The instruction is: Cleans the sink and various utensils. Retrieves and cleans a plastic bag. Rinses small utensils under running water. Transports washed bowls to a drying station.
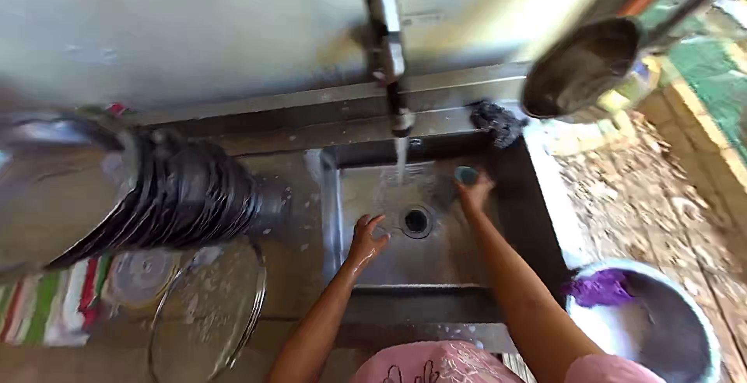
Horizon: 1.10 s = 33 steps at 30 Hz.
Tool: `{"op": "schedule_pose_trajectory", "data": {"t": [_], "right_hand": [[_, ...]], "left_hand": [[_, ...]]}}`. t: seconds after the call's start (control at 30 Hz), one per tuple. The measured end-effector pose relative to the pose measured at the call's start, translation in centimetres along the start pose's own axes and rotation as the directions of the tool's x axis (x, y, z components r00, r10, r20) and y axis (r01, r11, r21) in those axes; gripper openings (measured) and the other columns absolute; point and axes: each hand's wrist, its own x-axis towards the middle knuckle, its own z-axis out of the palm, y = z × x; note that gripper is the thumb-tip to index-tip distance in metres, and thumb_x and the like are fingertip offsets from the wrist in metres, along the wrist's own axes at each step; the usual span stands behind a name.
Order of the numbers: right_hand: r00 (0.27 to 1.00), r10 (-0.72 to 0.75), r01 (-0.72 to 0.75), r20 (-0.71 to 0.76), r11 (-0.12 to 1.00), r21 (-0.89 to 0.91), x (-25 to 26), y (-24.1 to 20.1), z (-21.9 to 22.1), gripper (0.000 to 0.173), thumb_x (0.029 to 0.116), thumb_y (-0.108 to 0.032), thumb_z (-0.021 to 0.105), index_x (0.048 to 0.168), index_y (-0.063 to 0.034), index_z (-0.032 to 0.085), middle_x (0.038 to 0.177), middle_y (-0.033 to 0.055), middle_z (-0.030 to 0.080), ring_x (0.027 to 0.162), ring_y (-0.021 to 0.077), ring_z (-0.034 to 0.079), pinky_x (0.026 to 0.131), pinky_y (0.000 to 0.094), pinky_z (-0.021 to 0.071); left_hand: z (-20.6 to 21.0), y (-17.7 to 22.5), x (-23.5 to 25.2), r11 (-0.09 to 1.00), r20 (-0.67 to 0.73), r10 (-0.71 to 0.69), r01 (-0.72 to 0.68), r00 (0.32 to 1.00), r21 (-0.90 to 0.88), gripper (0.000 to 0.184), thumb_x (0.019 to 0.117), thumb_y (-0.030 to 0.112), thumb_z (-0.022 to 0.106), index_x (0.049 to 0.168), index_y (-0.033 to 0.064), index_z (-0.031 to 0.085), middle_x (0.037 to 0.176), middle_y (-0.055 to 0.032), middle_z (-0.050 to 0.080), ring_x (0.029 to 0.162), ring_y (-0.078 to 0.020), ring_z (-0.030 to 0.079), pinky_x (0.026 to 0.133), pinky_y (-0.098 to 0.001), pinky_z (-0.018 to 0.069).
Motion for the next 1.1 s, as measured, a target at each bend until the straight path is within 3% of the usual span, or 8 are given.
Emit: {"op": "schedule_pose_trajectory", "data": {"t": [0.2,0.33,0.43,0.5,0.63,0.77,0.97,1.1], "right_hand": [[0.998,-0.041,0.049,0.039,0.967,-0.250,0.4,2.4,-3.0,0.097,0.0871,-0.022,0.080,0.159,0.0057,0.022,0.160,0.0422,0.018,0.148,0.0564,0.025,0.121,0.0559,0.0306],[0.988,-0.153,0.142,0.001,0.914,-0.381,-2.3,0.1,-3.3,0.088,0.0875,-0.029,0.077,0.158,0.0000,0.033,0.163,0.0403,0.011,0.151,0.0603,0.010,0.117,0.0745,0.0186],[0.975,-0.165,0.175,0.150,0.983,-0.053,-6.4,-5.5,-2.0,0.053,0.0977,-0.011,0.065,0.145,0.0077,0.050,0.157,0.0343,0.035,0.147,0.0436,0.036,0.120,0.0503,0.0319],[0.950,-0.048,-0.061,0.310,0.941,0.333,-9.4,-9.2,0.4,0.043,0.1045,-0.006,0.051,0.144,0.0097,0.045,0.146,0.0262,0.049,0.125,0.0270,0.056,0.102,0.0374,0.0487],[0.883,0.021,-0.311,0.470,0.775,0.550,-12.0,-15.3,4.1,0.038,0.1095,-0.010,0.037,0.143,0.0074,0.043,0.127,0.0191,0.058,0.104,0.0180,0.063,0.090,0.0330,0.0537],[0.859,0.068,-0.452,0.507,0.567,0.689,-12.4,-19.4,5.8,0.020,0.1078,-0.007,0.039,0.121,0.0030,0.050,0.094,0.0096,0.062,0.080,0.0147,0.066,0.076,0.0304,0.0581],[0.863,0.079,-0.494,0.499,0.334,0.803,-11.3,-21.0,5.0,0.020,0.1077,-0.012,0.033,0.092,-0.0121,0.046,0.069,-0.0003,0.056,0.061,0.0125,0.060,0.064,0.0312,0.0559],[0.827,0.102,-0.536,0.553,0.440,0.721,-10.8,-20.8,2.7,0.017,0.1081,-0.017,0.037,0.105,-0.0080,0.052,0.083,0.0030,0.061,0.069,0.0132,0.064,0.067,0.0293,0.0577]], "left_hand": [[-10.5,-1.2,-11.9,0.995,-0.356,-0.023,0.054,0.934,0.079,0.042,0.0960,0.016,0.068,0.136,0.0045,0.064,0.152,-0.0266,0.045,0.141,-0.0389,0.044,0.117,-0.0495,0.0376],[-18.4,-8.4,-21.6,0.935,-0.757,-0.115,0.328,0.643,0.136,0.042,0.0965,0.021,0.070,0.136,0.0051,0.064,0.146,-0.0288,0.051,0.140,-0.0472,0.043,0.115,-0.0624,0.0351],[-21.8,-16.8,-28.5,0.810,-0.797,-0.490,0.522,0.353,-0.267,0.075,0.0949,0.022,0.072,0.154,-0.0047,0.035,0.155,-0.0396,0.031,0.145,-0.0554,0.029,0.117,-0.0662,0.0261],[-21.6,-20.8,-31.3,0.641,-0.583,-0.766,0.400,0.271,-0.655,0.073,0.1033,0.028,0.060,0.160,0.0000,0.022,0.157,-0.0317,0.033,0.142,-0.0447,0.040,0.111,-0.0612,0.0378],[-18.2,-24.1,-31.6,0.316,-0.247,-0.780,0.021,0.576,-0.949,0.050,0.1097,0.035,0.038,0.154,0.0152,0.028,0.129,-0.0168,0.060,0.104,-0.0268,0.066,0.083,-0.0436,0.0557],[-15.3,-21.6,-29.9,0.275,-0.407,-0.718,-0.307,0.565,-0.911,0.060,0.0994,-0.006,0.034,0.155,0.0129,0.023,0.117,-0.0161,0.067,0.092,-0.0201,0.073,0.079,-0.0308,0.0600],[-12.2,-17.5,-31.0,0.397,-0.431,-0.643,-0.206,0.634,-0.894,0.067,0.0914,-0.013,0.032,0.154,0.0081,0.025,0.106,-0.0162,0.073,0.082,-0.0209,0.076,0.069,-0.0309,0.0620],[-10.8,-12.9,-29.6,0.421,-0.341,-0.579,-0.086,0.741,-0.903,0.061,0.0922,-0.011,0.032,0.151,0.0074,0.029,0.100,-0.0139,0.075,0.079,-0.0214,0.076,0.068,-0.0320,0.0629]]}}
